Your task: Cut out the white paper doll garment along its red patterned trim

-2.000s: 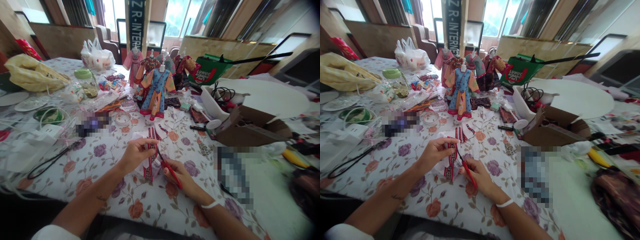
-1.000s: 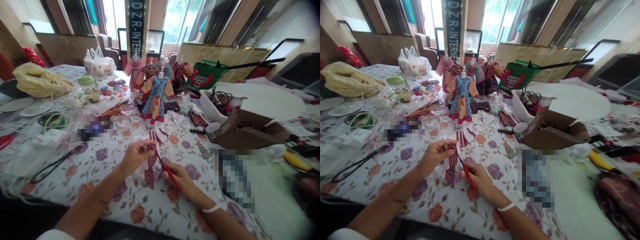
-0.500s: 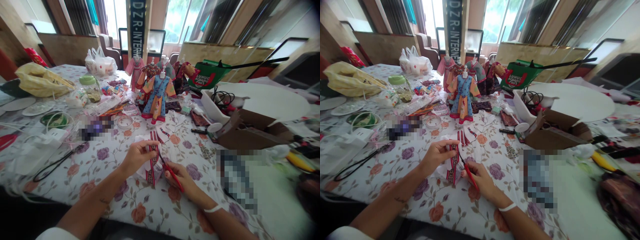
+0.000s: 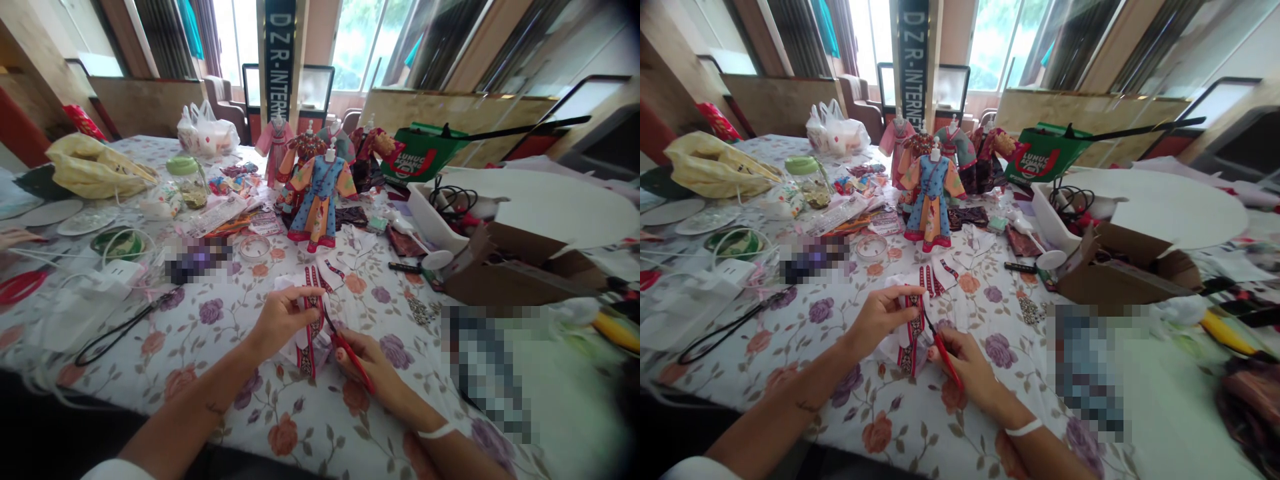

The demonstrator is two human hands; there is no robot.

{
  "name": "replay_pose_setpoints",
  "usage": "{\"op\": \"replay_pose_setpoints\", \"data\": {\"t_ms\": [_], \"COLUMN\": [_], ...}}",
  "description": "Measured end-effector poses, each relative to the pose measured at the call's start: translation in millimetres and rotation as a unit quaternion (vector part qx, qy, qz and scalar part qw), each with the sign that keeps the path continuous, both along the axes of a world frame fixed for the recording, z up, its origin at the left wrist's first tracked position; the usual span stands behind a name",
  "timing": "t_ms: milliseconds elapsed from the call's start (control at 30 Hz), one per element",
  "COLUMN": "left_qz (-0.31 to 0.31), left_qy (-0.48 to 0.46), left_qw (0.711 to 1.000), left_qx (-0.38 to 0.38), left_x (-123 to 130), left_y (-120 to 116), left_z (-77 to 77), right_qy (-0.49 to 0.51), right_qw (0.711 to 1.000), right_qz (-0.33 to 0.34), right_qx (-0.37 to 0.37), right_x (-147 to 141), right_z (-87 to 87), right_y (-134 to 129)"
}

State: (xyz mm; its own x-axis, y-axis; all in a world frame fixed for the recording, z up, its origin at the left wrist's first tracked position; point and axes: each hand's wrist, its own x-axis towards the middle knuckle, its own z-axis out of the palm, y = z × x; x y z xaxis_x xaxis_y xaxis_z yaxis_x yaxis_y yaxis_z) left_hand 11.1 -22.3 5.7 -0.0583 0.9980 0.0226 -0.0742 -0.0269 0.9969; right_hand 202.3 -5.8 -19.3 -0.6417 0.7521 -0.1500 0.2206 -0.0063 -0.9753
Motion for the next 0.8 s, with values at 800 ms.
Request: {"op": "replay_pose_setpoints", "data": {"t_ms": [800], "left_qz": [-0.006], "left_qy": [0.013], "left_qw": [1.0], "left_qx": [0.013], "left_x": [1.3], "left_y": [1.0], "left_z": [-7.0], "right_qy": [-0.013], "right_qw": [0.998], "right_qz": [-0.008], "right_qx": [-0.057], "right_x": [-0.3], "right_z": [-0.5], "right_y": [-3.7]}}
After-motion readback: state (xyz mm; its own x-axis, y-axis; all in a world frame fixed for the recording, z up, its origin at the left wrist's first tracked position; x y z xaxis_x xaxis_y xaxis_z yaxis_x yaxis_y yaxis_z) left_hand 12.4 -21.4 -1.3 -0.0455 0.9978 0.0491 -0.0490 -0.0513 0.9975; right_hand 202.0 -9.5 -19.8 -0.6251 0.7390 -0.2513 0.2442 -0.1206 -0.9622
